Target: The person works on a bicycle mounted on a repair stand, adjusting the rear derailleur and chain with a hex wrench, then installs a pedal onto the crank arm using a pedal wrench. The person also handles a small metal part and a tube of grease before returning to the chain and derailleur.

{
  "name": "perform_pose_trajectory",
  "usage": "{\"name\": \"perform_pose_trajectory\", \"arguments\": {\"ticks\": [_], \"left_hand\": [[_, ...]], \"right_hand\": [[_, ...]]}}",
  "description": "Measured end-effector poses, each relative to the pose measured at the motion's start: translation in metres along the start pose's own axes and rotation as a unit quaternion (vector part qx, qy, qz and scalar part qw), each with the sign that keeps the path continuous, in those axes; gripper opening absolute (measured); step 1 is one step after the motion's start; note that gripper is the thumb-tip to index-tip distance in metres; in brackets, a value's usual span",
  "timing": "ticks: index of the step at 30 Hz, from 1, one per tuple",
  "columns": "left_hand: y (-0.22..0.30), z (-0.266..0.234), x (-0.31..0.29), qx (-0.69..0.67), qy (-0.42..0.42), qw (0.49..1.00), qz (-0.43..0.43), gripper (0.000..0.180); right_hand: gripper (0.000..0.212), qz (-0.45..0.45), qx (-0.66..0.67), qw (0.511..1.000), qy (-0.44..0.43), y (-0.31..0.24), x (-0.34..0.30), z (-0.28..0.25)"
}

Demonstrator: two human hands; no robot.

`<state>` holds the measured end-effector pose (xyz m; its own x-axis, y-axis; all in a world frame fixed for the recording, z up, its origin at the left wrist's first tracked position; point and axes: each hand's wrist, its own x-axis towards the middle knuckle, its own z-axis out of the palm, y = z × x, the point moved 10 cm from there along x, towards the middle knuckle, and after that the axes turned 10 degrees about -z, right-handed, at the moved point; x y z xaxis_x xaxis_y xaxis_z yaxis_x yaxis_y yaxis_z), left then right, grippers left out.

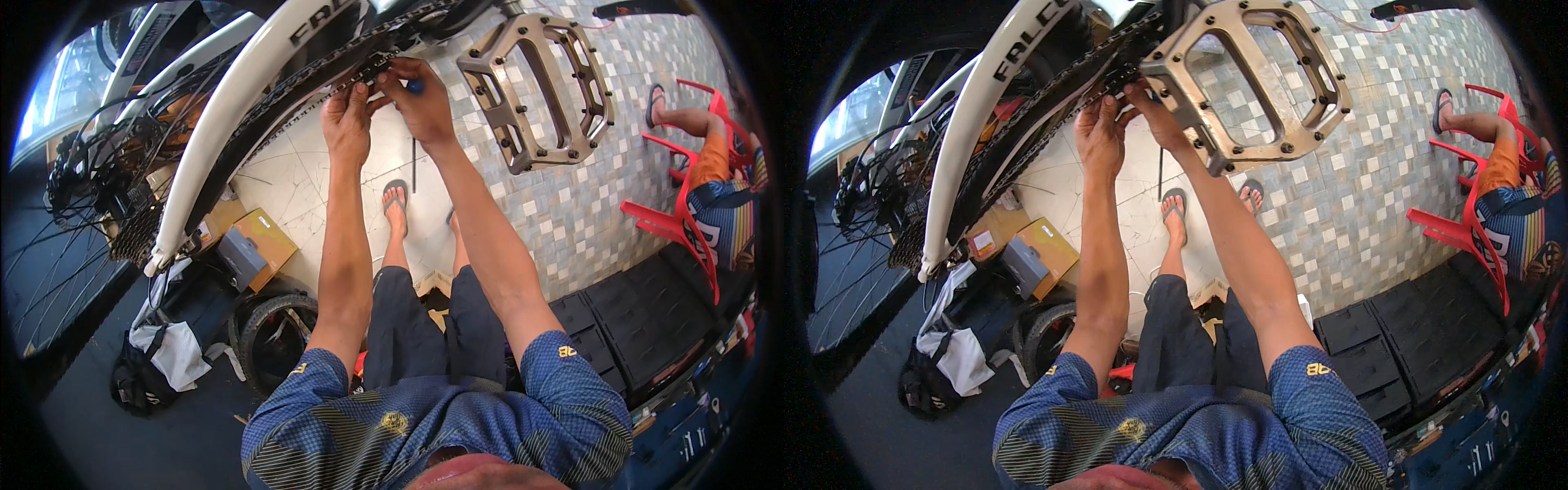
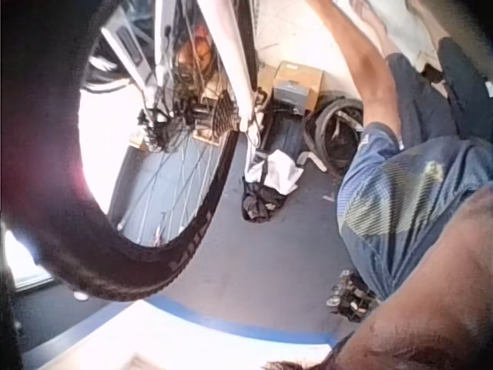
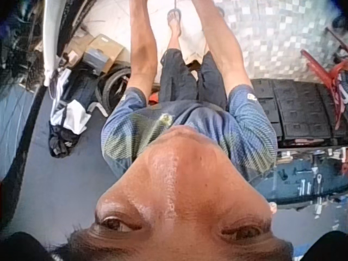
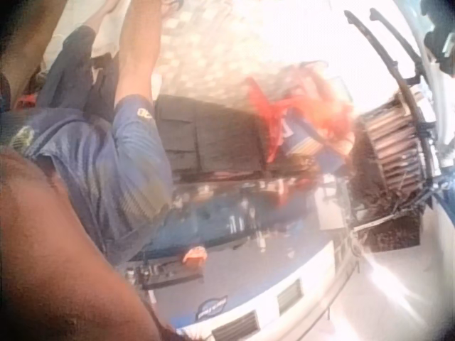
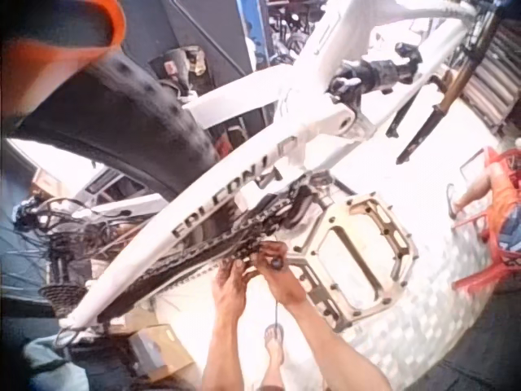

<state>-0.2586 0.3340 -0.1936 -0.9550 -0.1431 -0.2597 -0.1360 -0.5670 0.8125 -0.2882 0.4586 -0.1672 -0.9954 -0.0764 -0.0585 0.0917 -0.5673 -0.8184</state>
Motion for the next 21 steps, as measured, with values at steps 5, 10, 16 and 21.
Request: {"name": "perform_pose_trajectory", "arguments": {"ticks": [5, 10, 16, 21], "left_hand": [[0.011, -0.002, 0.004, -0.04, 0.038, 0.998, 0.012, 0.023], [0.013, 0.0, 0.003, -0.061, 0.069, 0.995, 0.035, 0.022], [0.008, -0.011, 0.005, -0.04, 0.106, 0.993, 0.019, 0.022], [0.018, -0.015, 0.003, -0.053, 0.104, 0.992, 0.044, 0.026]], "right_hand": [[0.045, -0.046, -0.024, 0.999, -0.009, -0.009, -0.001, 0.003], [0.046, -0.047, -0.08, 0.996, -0.019, -0.003, -0.003, -0.004], [0.046, -0.138, -0.195, 0.971, -0.012, -0.008, -0.001, -0.009], [0.037, -0.152, -0.187, 0.97, -0.004, -0.003, 0.0, -0.008]]}}
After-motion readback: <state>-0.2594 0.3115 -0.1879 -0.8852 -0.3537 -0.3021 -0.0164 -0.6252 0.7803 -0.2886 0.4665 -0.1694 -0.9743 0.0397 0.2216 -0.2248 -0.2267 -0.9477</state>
